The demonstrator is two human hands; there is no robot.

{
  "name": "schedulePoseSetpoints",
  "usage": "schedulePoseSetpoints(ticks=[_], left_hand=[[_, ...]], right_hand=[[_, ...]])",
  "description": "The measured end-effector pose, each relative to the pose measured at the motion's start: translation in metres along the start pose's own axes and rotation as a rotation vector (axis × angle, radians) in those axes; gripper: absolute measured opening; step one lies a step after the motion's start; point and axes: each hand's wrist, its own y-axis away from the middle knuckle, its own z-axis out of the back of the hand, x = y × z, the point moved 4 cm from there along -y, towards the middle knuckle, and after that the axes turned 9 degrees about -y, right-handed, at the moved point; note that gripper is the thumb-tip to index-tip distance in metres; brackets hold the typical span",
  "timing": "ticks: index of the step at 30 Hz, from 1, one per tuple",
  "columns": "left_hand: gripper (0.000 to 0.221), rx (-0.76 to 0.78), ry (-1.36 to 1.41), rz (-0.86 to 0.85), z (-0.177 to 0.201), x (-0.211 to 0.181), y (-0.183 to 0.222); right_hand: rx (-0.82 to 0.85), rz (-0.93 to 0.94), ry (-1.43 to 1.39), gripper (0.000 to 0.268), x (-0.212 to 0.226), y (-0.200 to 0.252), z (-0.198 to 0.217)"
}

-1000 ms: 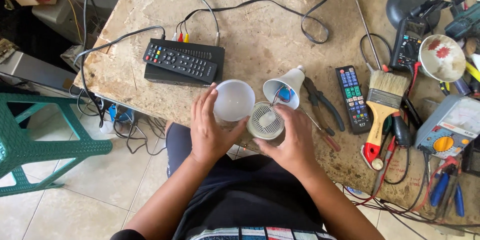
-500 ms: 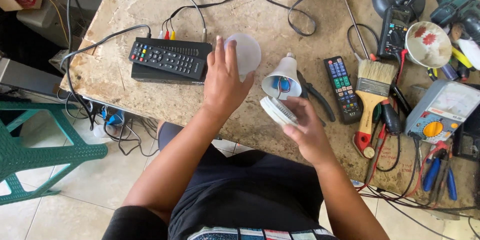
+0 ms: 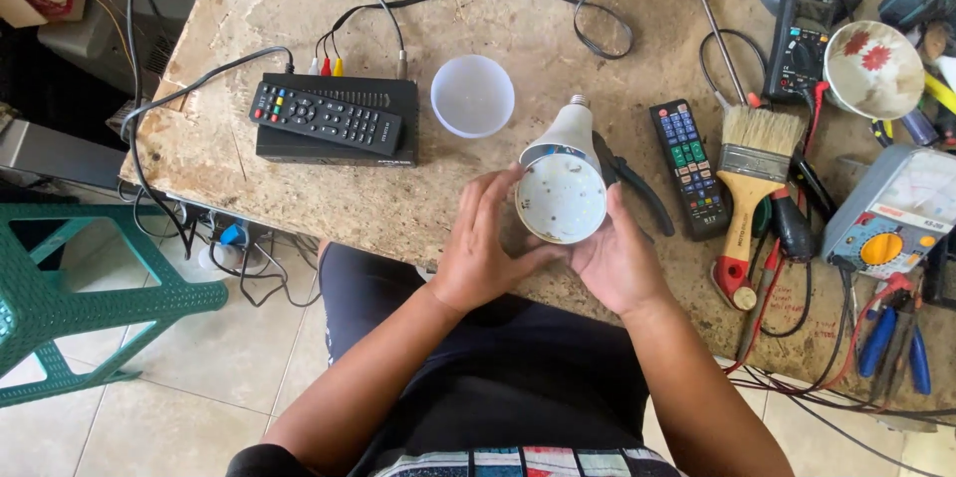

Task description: Disassembling and inspecting the internal components of an LED bulb at a repair bench.

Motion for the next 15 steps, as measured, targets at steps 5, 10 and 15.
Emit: schedulePoseSetpoints(ticks=[5, 10, 15], left_hand=[[0.102, -0.044, 0.147, 0.000, -0.006, 0.004, -0.006], [0.098, -0.051, 0.136, -0.049, -0.006, 0.005, -0.003], [0.096, -0.041, 0.087, -0.083, 0.000, -0.002, -0.006]], right_hand=[[0.016, 0.032, -0.097, 0.061, 0.004, -0.002, -0.005], [0.096, 0.054, -0.132, 0.061, 0.000, -0.005, 0.008], [0.120, 0.056, -0.134, 0.061, -0.001, -0.006, 0.011]])
